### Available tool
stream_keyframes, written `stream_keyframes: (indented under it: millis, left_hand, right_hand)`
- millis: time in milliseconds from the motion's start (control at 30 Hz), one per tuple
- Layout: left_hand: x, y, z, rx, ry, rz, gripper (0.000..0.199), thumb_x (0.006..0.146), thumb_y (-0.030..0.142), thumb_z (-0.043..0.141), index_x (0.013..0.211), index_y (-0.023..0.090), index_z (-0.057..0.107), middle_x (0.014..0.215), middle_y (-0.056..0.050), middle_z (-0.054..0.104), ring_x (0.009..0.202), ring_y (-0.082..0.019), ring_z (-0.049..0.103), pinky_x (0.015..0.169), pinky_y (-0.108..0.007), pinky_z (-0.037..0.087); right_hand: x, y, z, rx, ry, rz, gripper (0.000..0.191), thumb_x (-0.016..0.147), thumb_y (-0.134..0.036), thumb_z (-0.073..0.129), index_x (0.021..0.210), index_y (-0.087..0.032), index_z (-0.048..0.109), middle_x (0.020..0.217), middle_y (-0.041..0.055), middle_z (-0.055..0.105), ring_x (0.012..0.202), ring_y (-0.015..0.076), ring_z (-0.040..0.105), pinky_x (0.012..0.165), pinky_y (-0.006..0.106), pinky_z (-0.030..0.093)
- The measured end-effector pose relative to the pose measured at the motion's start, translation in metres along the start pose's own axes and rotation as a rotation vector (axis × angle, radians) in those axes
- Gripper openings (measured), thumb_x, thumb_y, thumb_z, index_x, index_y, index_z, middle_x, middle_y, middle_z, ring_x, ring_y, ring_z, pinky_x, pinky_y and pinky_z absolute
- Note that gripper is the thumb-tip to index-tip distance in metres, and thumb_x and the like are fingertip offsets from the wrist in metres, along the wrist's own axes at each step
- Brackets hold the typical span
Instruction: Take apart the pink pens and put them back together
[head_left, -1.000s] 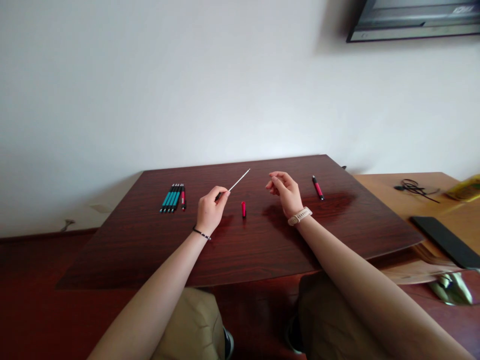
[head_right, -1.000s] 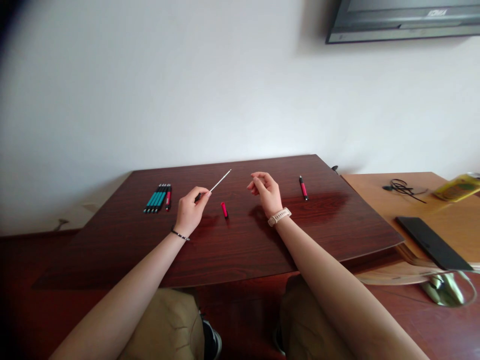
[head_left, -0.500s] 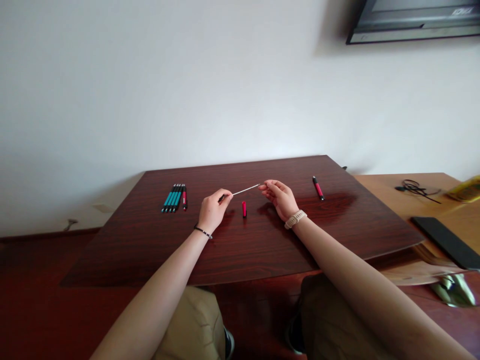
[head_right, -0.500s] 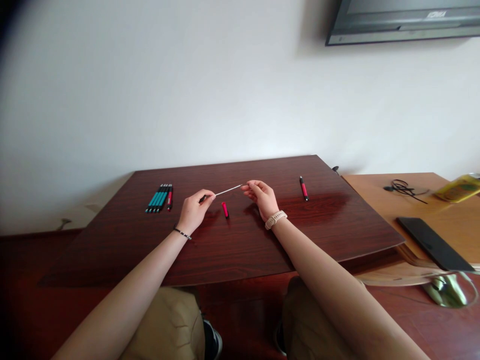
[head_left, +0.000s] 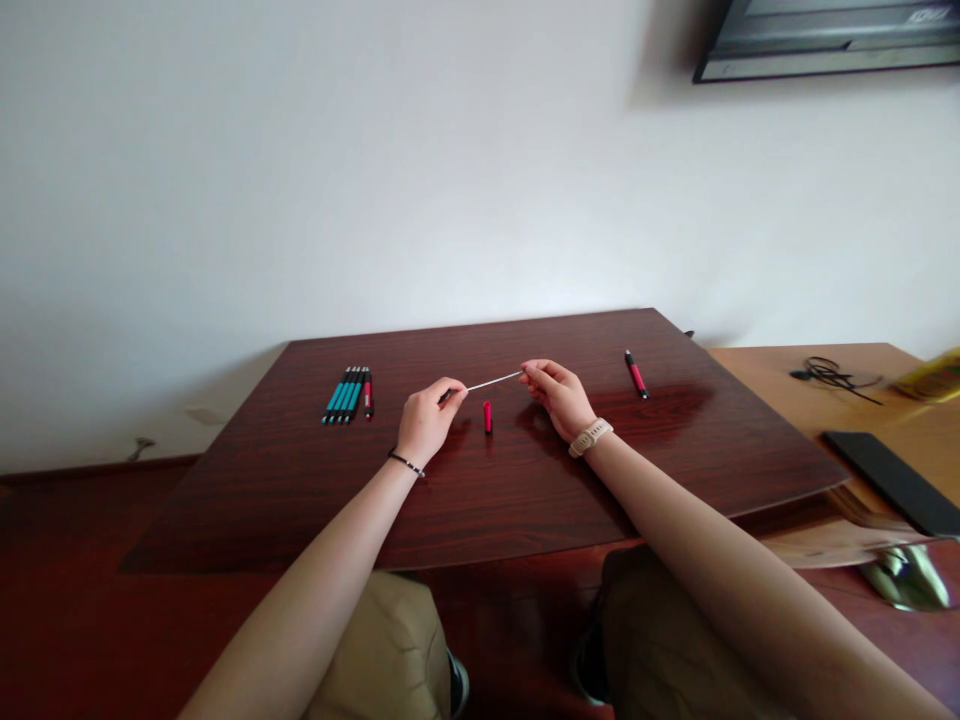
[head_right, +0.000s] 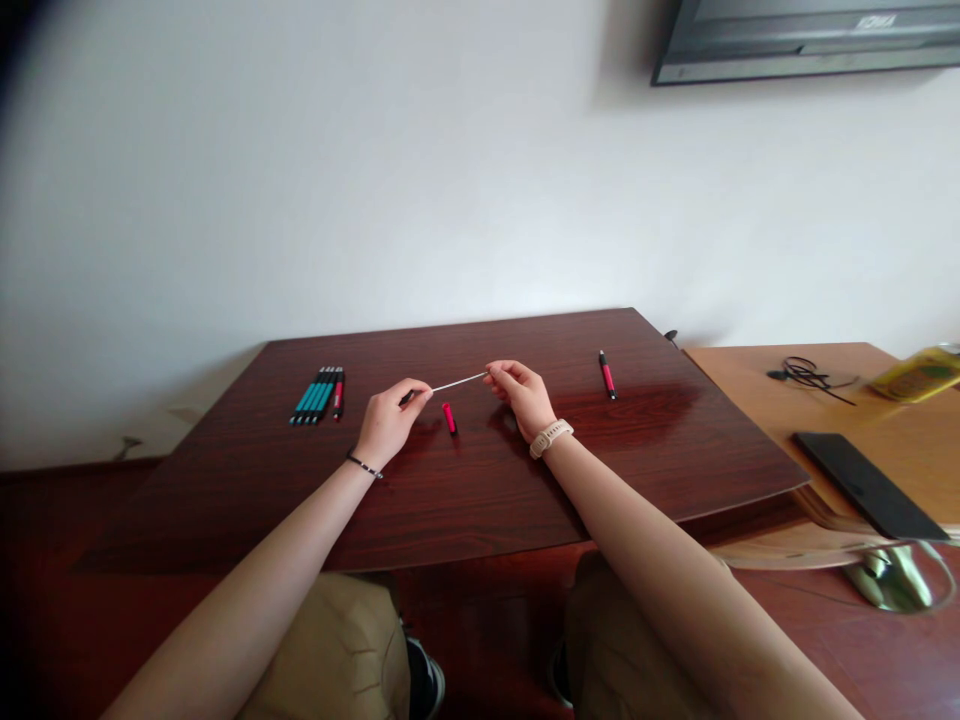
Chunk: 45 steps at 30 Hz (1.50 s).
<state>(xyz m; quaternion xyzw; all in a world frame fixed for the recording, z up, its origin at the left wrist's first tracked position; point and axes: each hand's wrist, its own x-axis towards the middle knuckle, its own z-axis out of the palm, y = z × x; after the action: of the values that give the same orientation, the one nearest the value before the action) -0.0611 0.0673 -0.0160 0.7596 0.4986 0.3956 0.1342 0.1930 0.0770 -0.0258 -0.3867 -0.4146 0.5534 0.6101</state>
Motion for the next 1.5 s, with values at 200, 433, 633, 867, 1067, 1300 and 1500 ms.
stream_keyframes:
  millis: [200,433,633,867,1067,1300,1500]
  left_hand:
    - [-0.0002,0.0016,0.0001,-0.001,-0.007,-0.002,0.022,0.104,0.039,0.062,0.099,0.024,0.076,0.091,-0.002,0.078,0.075,-0.017,0.066,0.072,-0.027,0.044]
    - [-0.0005,0.0023,0.0005,-0.008,-0.012,0.016,0.022,0.104,0.039,0.061,0.1,0.024,0.076,0.093,-0.002,0.079,0.075,-0.017,0.067,0.073,-0.028,0.045]
    - [-0.0005,0.0019,0.0015,-0.013,-0.028,0.044,0.022,0.104,0.039,0.062,0.1,0.024,0.076,0.093,-0.002,0.079,0.075,-0.016,0.067,0.072,-0.028,0.045]
    - [-0.0009,0.0019,0.0022,-0.029,-0.036,0.049,0.021,0.104,0.039,0.062,0.1,0.024,0.076,0.092,-0.002,0.078,0.075,-0.016,0.066,0.072,-0.028,0.045]
    - [-0.002,0.003,0.004,-0.027,-0.084,0.049,0.023,0.105,0.04,0.061,0.101,0.024,0.076,0.094,-0.002,0.079,0.075,-0.016,0.067,0.073,-0.027,0.047]
    - [-0.0019,0.0052,0.0042,-0.045,-0.128,0.049,0.022,0.105,0.041,0.06,0.102,0.025,0.075,0.098,-0.002,0.08,0.079,-0.017,0.069,0.076,-0.028,0.049]
    - [-0.0026,0.0073,0.0026,-0.051,-0.093,-0.005,0.017,0.101,0.041,0.065,0.107,0.025,0.07,0.1,-0.003,0.077,0.088,-0.02,0.071,0.081,-0.03,0.05]
  right_hand:
    - [0.0006,0.0022,-0.0006,-0.047,-0.046,-0.021,0.036,0.078,-0.051,0.09,0.095,-0.021,0.078,0.086,0.0025,0.075,0.073,0.0133,0.058,0.068,0.027,0.046]
    - [-0.0015,0.0018,-0.0002,-0.104,-0.106,-0.023,0.037,0.08,-0.052,0.088,0.098,-0.021,0.079,0.089,0.0041,0.077,0.075,0.0152,0.06,0.072,0.03,0.049]
    - [-0.0036,0.0012,0.0008,-0.061,-0.17,0.006,0.036,0.081,-0.05,0.09,0.102,-0.022,0.08,0.094,0.0045,0.079,0.081,0.0157,0.065,0.079,0.03,0.053]
    - [-0.0041,0.0025,0.001,-0.041,-0.204,0.01,0.036,0.081,-0.048,0.09,0.106,-0.023,0.08,0.095,0.0043,0.08,0.085,0.0161,0.068,0.083,0.03,0.054]
    - [-0.0058,0.0025,0.0039,-0.042,-0.287,0.004,0.038,0.082,-0.048,0.09,0.109,-0.024,0.079,0.1,0.0048,0.079,0.089,0.0173,0.07,0.087,0.032,0.056]
    - [-0.0046,0.0054,0.0046,-0.105,-0.289,-0.034,0.038,0.086,-0.053,0.085,0.111,-0.023,0.081,0.102,0.0058,0.079,0.091,0.0181,0.07,0.089,0.034,0.058]
    - [-0.0016,0.0046,0.0025,-0.212,-0.075,-0.155,0.034,0.091,-0.057,0.078,0.101,-0.024,0.078,0.115,0.006,0.076,0.099,0.0195,0.072,0.084,0.031,0.058]
